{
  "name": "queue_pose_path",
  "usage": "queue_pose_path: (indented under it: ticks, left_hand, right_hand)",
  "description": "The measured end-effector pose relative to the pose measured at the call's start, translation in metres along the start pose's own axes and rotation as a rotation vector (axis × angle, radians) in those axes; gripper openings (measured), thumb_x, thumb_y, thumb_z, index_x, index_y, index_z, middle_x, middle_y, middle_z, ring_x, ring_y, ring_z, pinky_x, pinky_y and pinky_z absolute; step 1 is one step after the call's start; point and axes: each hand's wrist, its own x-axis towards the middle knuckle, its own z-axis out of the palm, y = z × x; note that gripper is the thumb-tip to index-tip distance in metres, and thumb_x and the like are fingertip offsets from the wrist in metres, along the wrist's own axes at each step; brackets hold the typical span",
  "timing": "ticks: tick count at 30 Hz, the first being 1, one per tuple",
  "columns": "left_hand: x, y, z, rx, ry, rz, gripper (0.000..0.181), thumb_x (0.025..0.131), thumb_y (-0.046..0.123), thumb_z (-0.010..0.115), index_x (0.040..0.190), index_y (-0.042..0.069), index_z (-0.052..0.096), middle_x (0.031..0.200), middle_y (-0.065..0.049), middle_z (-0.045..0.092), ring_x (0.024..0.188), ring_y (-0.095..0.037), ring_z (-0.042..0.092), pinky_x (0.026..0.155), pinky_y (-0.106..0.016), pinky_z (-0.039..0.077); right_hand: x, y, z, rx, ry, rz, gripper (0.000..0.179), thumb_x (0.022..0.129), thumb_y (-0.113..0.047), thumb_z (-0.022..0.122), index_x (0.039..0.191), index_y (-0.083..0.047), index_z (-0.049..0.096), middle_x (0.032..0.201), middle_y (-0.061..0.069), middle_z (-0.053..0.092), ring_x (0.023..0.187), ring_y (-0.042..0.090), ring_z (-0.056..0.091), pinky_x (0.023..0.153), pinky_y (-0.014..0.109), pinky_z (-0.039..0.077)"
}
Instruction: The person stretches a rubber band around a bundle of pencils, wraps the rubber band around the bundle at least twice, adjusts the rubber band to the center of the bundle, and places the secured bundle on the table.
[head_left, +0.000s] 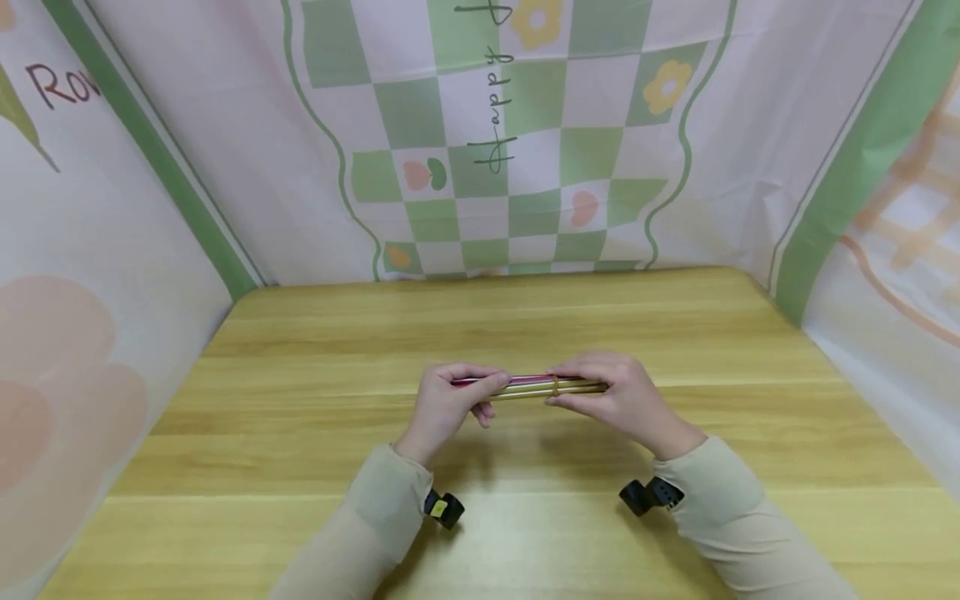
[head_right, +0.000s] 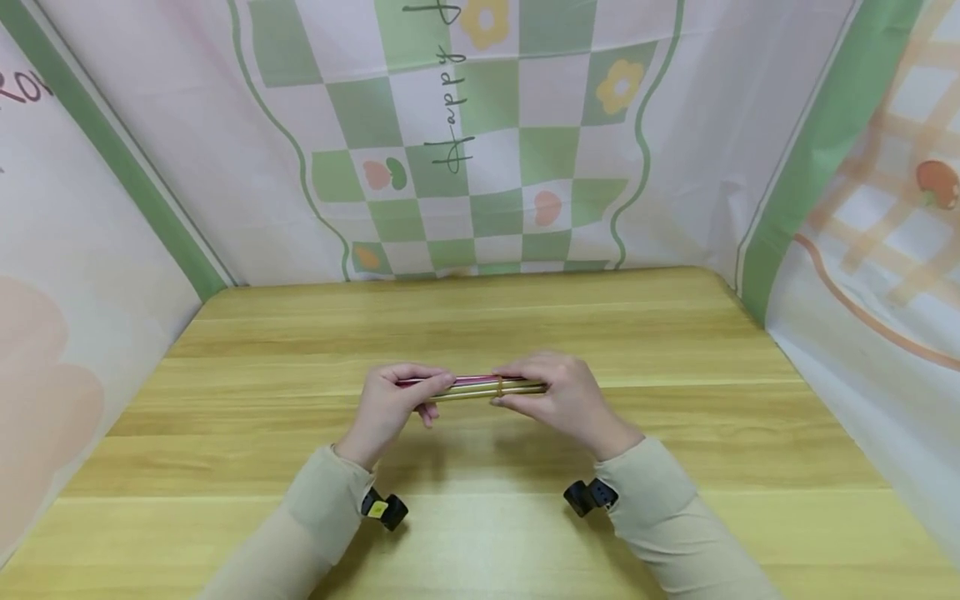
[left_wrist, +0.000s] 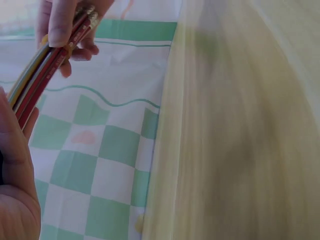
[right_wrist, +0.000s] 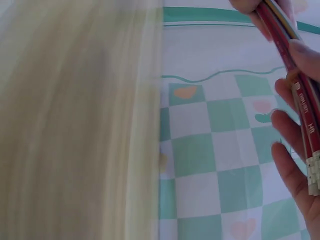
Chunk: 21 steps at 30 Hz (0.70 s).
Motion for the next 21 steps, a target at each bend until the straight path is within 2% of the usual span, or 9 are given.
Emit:
queue_pose_path:
  ticks: [4,8,12,16,21]
  left_hand:
    - [0.000,-0.002,-0.001,0.004,0.006,-0.002,0.022,0.086,0.007,0.075,0.101,-0.010,0.073,0.089,-0.022,0.073,0.048,-0.011,0.060,0.047,-0.025,0.054]
    - [-0.001,-0.001,-0.005,0.016,0.011,-0.007,0.021,0.087,0.007,0.075,0.101,-0.008,0.074,0.089,-0.024,0.073,0.048,-0.012,0.061,0.048,-0.026,0.055]
    - [-0.002,-0.001,-0.009,0.025,0.017,-0.013,0.020,0.086,0.007,0.075,0.100,-0.008,0.074,0.093,-0.031,0.071,0.048,-0.012,0.062,0.049,-0.027,0.055]
    - [-0.001,-0.001,-0.010,0.035,0.025,-0.020,0.019,0.085,0.006,0.076,0.098,-0.007,0.075,0.095,-0.033,0.070,0.048,-0.012,0.062,0.049,-0.027,0.056]
    - [0.002,-0.002,-0.004,0.036,-0.010,-0.015,0.023,0.086,0.009,0.077,0.100,-0.009,0.074,0.093,-0.029,0.072,0.049,-0.011,0.063,0.050,-0.028,0.057]
  right_hand:
    - [0.000,0.001,-0.001,-0.049,-0.018,0.011,0.040,0.063,-0.005,0.089,0.101,-0.008,0.077,0.093,0.003,0.077,0.081,0.017,0.070,0.074,0.014,0.052]
    - [-0.002,0.001,-0.002,-0.045,-0.020,0.015,0.046,0.061,-0.004,0.090,0.105,-0.006,0.076,0.097,0.004,0.076,0.085,0.017,0.068,0.078,0.011,0.049]
    - [-0.001,0.002,-0.003,-0.072,-0.010,0.008,0.040,0.063,-0.005,0.089,0.101,-0.010,0.077,0.096,0.002,0.075,0.087,0.015,0.066,0.078,0.012,0.048]
    - [0.003,0.004,0.002,-0.132,-0.030,-0.047,0.033,0.066,-0.012,0.090,0.096,-0.011,0.078,0.092,0.000,0.074,0.085,0.016,0.066,0.078,0.021,0.050]
    - [0.008,0.003,0.009,-0.145,-0.058,-0.068,0.033,0.065,-0.015,0.091,0.095,-0.009,0.078,0.090,0.000,0.075,0.081,0.015,0.067,0.069,0.030,0.053]
